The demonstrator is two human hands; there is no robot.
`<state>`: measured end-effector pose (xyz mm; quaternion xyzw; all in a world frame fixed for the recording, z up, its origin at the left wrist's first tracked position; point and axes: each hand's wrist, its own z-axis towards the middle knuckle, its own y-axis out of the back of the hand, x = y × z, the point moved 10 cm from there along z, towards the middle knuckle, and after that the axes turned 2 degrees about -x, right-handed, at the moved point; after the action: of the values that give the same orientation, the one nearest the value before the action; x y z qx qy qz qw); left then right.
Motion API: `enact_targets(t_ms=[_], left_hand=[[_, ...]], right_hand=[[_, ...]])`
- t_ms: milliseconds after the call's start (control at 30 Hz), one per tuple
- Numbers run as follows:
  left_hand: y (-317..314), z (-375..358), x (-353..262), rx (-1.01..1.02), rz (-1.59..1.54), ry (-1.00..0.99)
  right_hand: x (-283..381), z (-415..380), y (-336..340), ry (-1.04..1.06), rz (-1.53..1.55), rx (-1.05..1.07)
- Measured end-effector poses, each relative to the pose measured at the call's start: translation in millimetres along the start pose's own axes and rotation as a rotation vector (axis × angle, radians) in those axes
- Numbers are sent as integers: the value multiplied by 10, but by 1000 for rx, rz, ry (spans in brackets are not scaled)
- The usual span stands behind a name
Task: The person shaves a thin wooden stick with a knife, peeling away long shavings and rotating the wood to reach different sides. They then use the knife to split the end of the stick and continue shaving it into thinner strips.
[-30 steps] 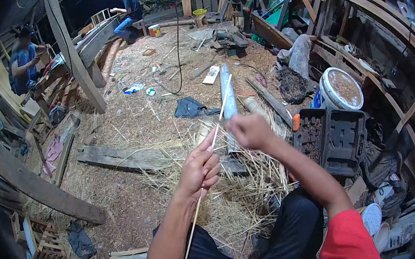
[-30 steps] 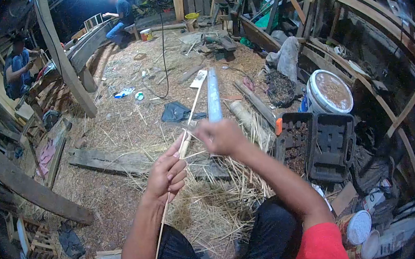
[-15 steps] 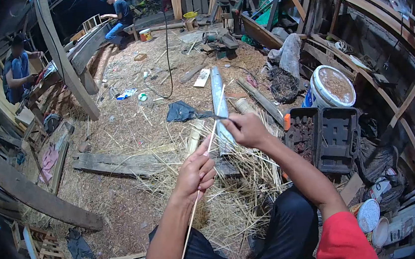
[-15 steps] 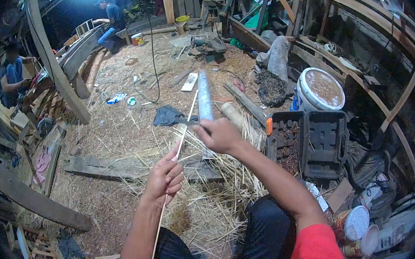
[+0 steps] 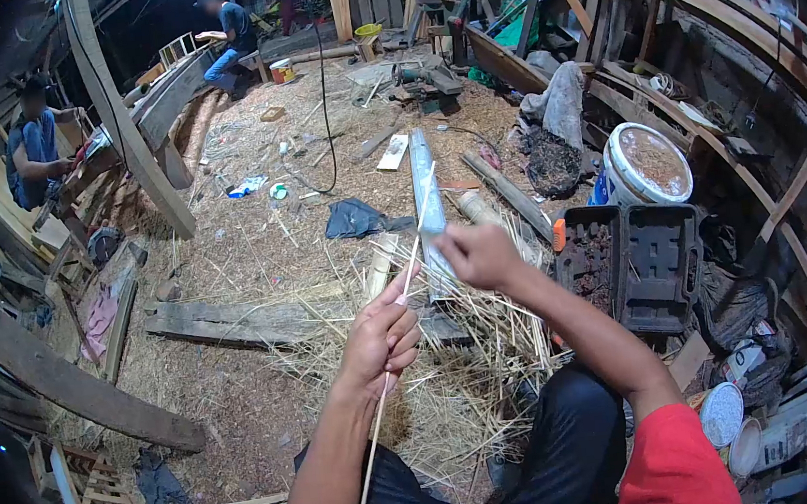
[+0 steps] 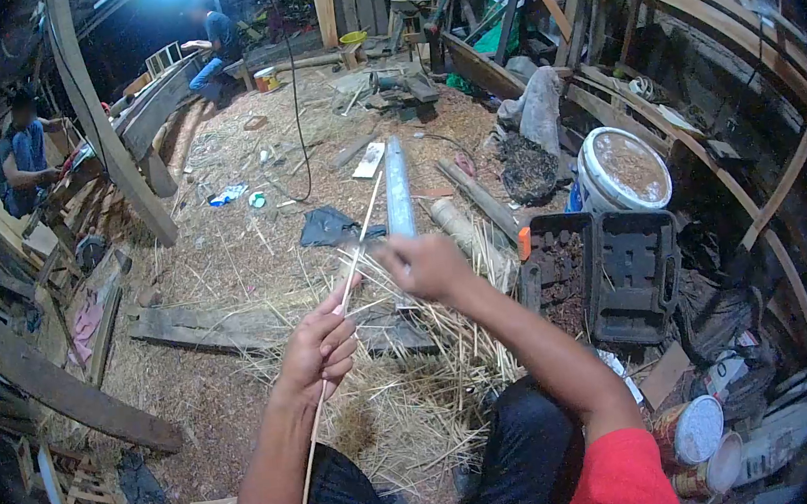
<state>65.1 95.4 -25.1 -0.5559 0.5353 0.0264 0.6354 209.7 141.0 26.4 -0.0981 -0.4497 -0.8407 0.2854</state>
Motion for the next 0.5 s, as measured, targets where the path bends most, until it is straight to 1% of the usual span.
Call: enact_targets(t_ms=[100,133,233,267,367,400,500], left_hand=[[-26,-34,-9,32,-26,12],[-3,-37,-3,25,-37,14],[9,-74,-11,-4,-29,23],[2,-78,-15,-10,-22,21],[-7,-55,23,-3,12,25],[-23,-43,13,3,22,17],[-11,-70,35,1,57,24]], right_hand=[[83,-18,-32,84,-12,18],[275,-87,-100,166,-45,99],[-234,89,4,-90,-28,11],[-359,129,103,-81,-141,-38],[-135,-45,-60,81,-71,50],[42,-54,-57,168,-88,52],[-565,186,141,-181,-76,-38]])
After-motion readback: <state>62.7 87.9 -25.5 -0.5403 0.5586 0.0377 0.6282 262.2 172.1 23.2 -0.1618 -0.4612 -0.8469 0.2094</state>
